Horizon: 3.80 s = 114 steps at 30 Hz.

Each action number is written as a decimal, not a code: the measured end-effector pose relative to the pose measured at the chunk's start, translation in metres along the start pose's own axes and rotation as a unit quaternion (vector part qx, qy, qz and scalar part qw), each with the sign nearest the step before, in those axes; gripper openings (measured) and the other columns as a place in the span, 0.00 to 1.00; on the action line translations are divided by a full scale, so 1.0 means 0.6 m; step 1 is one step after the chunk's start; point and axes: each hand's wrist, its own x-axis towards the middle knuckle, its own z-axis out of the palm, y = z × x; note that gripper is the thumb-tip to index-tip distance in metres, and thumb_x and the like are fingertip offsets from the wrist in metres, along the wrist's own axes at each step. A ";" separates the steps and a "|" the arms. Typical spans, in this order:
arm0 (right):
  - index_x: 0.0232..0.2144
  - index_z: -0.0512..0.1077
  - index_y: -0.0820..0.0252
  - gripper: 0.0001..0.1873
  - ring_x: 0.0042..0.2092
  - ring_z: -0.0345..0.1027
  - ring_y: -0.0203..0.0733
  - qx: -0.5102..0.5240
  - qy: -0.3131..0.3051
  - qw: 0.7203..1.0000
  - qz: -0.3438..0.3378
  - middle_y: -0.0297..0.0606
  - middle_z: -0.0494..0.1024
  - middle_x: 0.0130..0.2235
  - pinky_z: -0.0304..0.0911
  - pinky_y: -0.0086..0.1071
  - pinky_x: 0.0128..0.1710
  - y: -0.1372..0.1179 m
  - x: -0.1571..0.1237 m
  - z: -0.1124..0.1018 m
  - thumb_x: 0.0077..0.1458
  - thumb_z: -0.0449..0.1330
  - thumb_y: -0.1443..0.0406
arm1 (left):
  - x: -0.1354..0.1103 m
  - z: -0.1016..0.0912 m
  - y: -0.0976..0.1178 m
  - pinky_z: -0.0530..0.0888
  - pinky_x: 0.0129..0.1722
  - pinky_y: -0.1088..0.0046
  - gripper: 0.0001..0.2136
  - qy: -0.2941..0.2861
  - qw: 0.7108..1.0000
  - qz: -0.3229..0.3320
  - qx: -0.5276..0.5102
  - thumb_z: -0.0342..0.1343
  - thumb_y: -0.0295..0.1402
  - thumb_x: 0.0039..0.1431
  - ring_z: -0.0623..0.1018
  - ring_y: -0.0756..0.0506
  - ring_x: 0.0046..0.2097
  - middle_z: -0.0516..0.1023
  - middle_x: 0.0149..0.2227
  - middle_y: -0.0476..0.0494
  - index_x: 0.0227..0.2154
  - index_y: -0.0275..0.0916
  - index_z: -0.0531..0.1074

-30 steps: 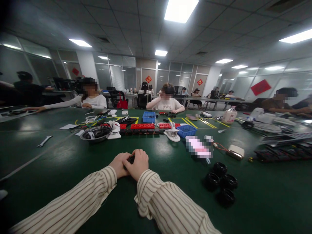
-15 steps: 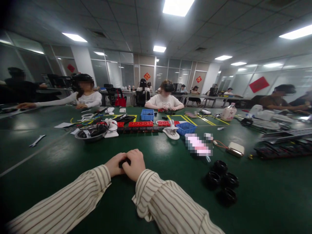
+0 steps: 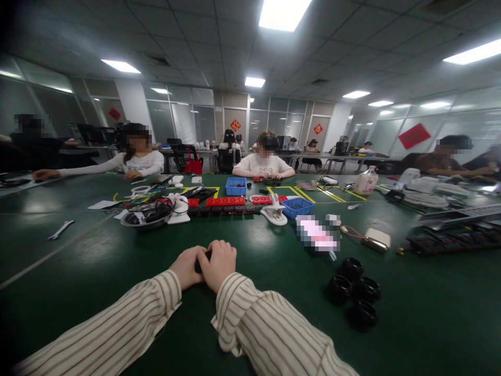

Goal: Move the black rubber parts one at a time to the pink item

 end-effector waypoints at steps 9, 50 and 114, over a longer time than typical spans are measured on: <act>0.27 0.71 0.59 0.03 0.39 0.63 0.39 0.084 -0.043 0.992 -0.083 0.34 0.73 0.32 0.54 0.35 0.42 0.007 0.007 -0.007 0.50 0.57 0.70 | 0.009 -0.001 -0.026 0.69 0.42 0.65 0.17 -0.032 0.994 0.087 -0.055 0.60 0.33 0.38 0.72 0.41 0.39 0.72 0.33 0.44 0.34 0.35 0.70; 0.40 0.68 0.60 0.19 0.45 0.60 0.45 0.019 -0.038 0.995 -0.087 0.41 0.69 0.41 0.56 0.39 0.45 -0.003 -0.002 -0.018 0.47 0.60 0.56 | 0.008 -0.004 -0.036 0.68 0.45 0.63 0.25 -0.046 0.993 0.084 -0.070 0.63 0.39 0.35 0.72 0.39 0.43 0.73 0.40 0.42 0.40 0.37 0.69; 0.40 0.64 0.61 0.10 0.50 0.58 0.47 0.085 0.154 0.983 0.059 0.45 0.65 0.45 0.53 0.41 0.51 0.050 0.031 0.009 0.55 0.49 0.63 | 0.045 0.024 0.007 0.57 0.58 0.55 0.27 0.025 0.997 0.063 0.031 0.50 0.40 0.57 0.57 0.38 0.60 0.59 0.60 0.35 0.58 0.35 0.55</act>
